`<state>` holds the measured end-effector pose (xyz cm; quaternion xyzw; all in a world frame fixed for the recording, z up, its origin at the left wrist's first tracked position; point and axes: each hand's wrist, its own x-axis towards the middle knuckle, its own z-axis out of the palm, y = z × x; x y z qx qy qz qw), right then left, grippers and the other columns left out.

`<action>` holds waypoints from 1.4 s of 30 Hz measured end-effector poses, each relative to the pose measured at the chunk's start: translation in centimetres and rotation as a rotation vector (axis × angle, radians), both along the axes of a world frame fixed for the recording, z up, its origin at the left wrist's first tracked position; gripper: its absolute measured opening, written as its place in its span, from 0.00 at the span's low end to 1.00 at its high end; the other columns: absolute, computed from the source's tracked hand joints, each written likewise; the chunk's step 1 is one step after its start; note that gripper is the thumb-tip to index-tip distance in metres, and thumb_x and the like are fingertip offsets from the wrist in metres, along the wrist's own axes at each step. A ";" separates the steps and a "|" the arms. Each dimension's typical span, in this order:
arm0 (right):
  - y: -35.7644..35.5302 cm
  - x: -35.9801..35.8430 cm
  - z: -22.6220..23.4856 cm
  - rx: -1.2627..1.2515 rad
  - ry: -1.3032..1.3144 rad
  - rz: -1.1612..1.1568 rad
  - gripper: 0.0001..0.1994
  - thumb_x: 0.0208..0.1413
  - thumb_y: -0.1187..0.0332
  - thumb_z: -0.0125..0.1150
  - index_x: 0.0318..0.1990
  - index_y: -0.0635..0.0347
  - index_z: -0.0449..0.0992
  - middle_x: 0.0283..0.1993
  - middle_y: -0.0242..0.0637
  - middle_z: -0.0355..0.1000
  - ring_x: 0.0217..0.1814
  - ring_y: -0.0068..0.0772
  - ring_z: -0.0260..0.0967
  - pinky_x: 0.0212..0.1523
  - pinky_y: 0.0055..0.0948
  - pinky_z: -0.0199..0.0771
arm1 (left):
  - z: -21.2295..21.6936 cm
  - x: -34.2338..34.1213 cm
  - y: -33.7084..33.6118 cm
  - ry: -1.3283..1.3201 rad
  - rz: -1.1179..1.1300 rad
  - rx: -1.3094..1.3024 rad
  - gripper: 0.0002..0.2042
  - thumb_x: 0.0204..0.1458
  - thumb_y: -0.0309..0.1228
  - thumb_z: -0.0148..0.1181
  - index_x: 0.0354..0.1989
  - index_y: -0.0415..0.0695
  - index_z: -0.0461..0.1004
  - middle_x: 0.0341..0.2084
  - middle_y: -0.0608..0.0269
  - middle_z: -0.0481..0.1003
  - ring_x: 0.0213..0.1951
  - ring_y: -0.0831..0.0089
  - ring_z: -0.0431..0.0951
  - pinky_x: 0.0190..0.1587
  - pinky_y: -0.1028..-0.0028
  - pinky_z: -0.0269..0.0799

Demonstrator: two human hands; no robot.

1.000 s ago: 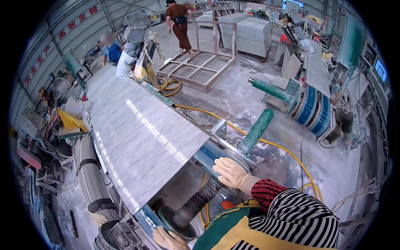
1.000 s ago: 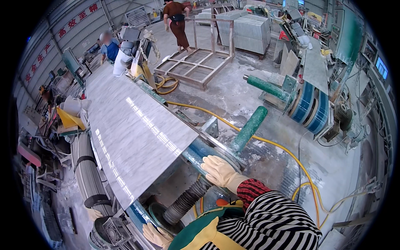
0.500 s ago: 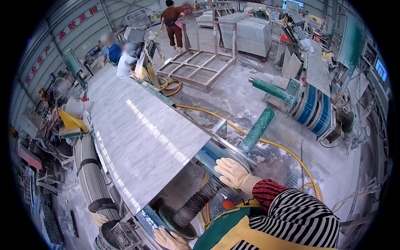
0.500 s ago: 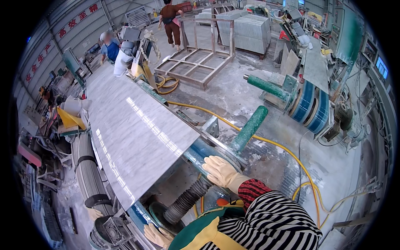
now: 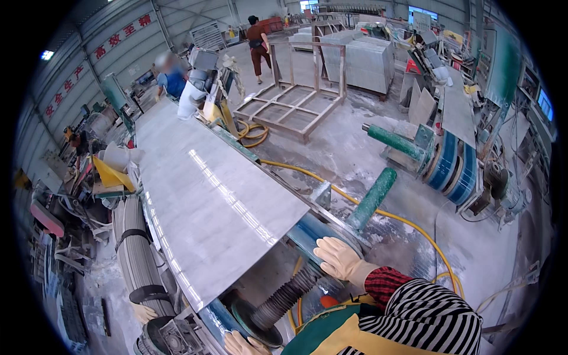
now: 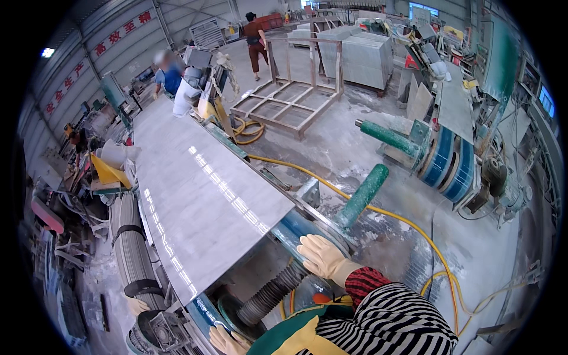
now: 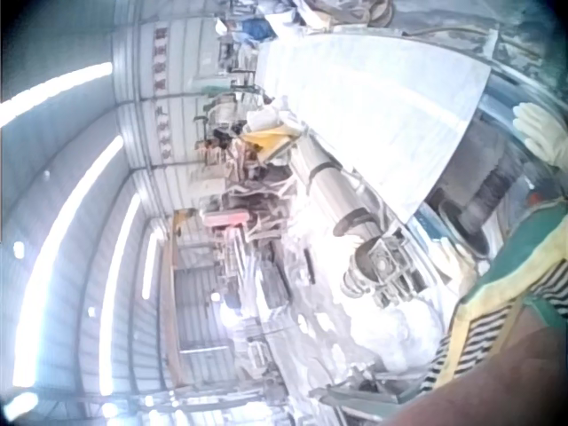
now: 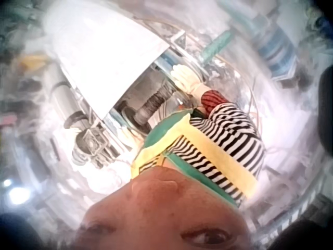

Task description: The person feeds large stone slabs through a polishing machine, guiding them with gloved hands along rollers. After polishing, the person lifts and moves the slab to a stacking area. The process is repeated with multiple slabs.

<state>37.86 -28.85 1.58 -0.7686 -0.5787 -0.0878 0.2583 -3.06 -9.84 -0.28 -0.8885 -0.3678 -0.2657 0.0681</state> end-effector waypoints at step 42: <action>26.8 -8.8 -6.3 0.645 2.431 -0.565 0.24 0.70 0.63 0.66 0.69 0.61 0.69 0.64 0.50 0.75 0.67 0.51 0.76 0.64 0.56 0.83 | -3.3 -1.4 -7.2 -0.542 0.240 -0.533 0.15 0.71 0.22 0.49 0.61 0.36 0.77 0.63 0.36 0.74 0.67 0.41 0.72 0.74 0.53 0.60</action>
